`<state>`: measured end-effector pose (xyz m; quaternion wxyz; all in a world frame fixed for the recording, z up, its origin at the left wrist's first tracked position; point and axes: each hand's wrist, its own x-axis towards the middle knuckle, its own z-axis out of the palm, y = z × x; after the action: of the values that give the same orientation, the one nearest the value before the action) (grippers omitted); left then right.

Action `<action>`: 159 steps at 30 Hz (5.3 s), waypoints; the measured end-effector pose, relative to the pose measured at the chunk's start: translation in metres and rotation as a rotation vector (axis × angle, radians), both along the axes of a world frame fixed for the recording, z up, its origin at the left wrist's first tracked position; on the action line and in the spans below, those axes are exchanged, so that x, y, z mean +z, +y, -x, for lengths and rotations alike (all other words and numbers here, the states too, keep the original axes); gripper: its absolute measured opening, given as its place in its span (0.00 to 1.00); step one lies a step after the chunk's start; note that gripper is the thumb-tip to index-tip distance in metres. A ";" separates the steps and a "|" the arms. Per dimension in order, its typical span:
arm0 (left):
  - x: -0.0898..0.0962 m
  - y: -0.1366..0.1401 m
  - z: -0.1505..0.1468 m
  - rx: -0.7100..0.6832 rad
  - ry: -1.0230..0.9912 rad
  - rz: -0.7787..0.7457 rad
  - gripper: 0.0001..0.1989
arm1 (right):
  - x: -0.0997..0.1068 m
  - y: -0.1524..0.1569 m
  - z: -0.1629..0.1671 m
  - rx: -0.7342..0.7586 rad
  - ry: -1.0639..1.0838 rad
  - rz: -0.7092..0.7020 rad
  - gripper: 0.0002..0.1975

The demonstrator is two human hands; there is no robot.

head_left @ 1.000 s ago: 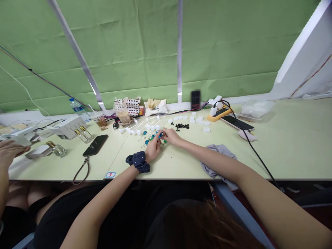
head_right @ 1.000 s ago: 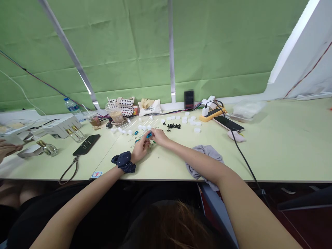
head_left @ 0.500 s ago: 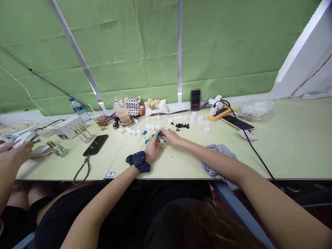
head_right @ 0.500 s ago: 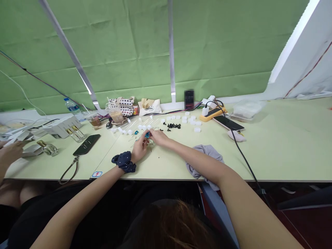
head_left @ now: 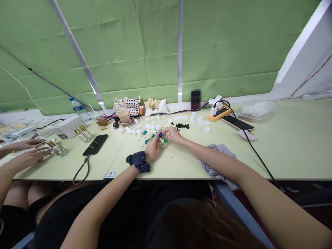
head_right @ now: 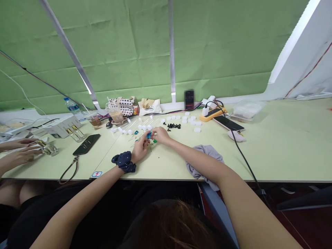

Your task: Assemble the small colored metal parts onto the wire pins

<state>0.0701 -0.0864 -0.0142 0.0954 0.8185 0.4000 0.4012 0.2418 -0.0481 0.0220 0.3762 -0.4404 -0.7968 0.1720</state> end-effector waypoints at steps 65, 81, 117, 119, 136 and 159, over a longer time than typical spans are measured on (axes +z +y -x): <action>0.011 0.021 0.031 0.541 0.314 -0.085 0.16 | -0.022 0.021 -0.001 -0.090 -0.174 0.032 0.09; 0.008 0.028 0.029 0.516 0.437 -0.069 0.11 | -0.024 0.016 0.004 -0.038 -0.166 0.017 0.06; 0.009 0.027 0.029 0.124 0.500 -0.238 0.12 | -0.021 0.025 0.001 -0.097 0.510 0.281 0.18; 0.007 0.029 0.030 0.196 0.467 -0.178 0.12 | -0.020 0.026 -0.003 -0.127 0.389 0.278 0.19; 0.005 0.047 0.057 0.529 0.070 -0.028 0.12 | -0.022 0.031 -0.005 -0.129 0.264 0.288 0.10; 0.004 0.072 0.092 0.618 0.250 0.320 0.08 | -0.014 0.025 -0.016 -0.263 -0.205 0.111 0.13</action>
<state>-0.0214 -0.0141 -0.0098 0.0469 0.6764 0.6947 0.2401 0.2575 -0.0232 0.0079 0.2875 -0.5763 -0.7557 0.1191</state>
